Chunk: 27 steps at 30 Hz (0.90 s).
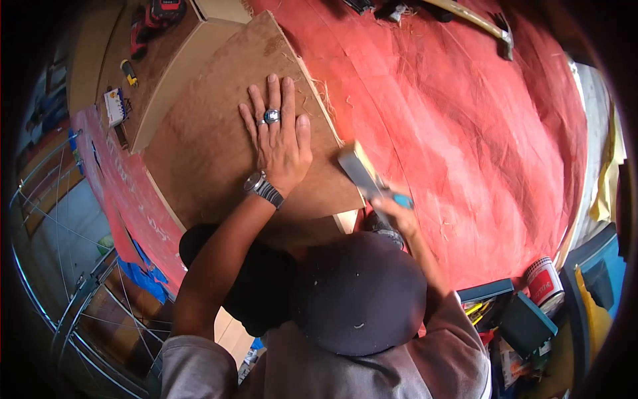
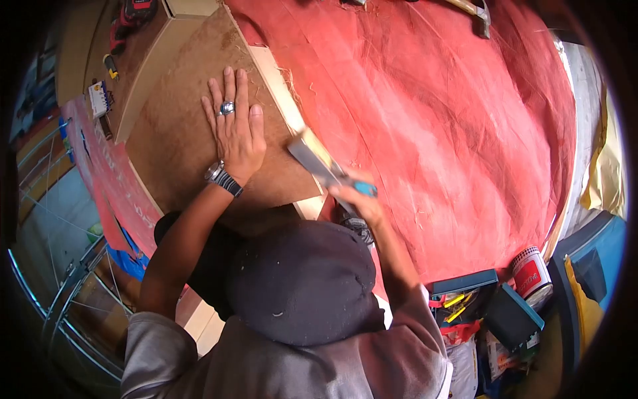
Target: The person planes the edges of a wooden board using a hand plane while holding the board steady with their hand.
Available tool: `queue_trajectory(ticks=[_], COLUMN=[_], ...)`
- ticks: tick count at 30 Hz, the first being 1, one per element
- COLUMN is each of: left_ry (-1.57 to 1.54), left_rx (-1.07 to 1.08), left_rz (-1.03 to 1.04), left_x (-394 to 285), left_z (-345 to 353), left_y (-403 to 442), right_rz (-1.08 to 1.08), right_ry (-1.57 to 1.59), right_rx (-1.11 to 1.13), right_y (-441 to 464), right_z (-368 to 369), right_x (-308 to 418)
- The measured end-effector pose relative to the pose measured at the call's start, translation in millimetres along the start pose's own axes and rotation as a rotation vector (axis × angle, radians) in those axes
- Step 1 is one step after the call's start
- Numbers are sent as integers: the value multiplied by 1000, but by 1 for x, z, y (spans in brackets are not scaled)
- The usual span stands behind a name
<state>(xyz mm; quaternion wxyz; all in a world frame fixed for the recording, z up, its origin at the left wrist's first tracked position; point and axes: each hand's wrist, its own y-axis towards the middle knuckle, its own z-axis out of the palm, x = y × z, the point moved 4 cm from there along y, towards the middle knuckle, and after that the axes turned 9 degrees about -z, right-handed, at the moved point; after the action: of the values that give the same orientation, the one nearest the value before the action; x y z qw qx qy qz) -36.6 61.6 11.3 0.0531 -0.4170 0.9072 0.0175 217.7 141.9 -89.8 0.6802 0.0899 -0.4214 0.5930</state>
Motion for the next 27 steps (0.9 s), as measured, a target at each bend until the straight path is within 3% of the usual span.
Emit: queue_trajectory(ticks=[3,6,9,12,16,19,22,25,27], left_ry=[0,-2,14,46,8,-24,-8,-2,7], left_rx=[10,15,-11,2,4,6,4,0,-7], left_rz=[-4,3,14,24,6,12,10,42,41], left_x=[0,-2,0,7,0,1,0,9,12], left_z=[1,1,1,7,0,0,1,10,9], left_y=[-1,-7,-3,-6,-3,-3,-2,-6,-6], right_rz=[-3,-49,-216,-223,-9,69,-31,-157,-147], right_ry=[39,99,28,-19,-136,-122,-98,-139,-172], right_rx=[-9,12,167,108,65,55,-3,114,111], right_y=[-12,93,187,154,29,-14,42,142,142], right_z=[2,16,58,49,-4,5,17,54,52], right_x=[1,-9,52,51,12,25,16,71,68])
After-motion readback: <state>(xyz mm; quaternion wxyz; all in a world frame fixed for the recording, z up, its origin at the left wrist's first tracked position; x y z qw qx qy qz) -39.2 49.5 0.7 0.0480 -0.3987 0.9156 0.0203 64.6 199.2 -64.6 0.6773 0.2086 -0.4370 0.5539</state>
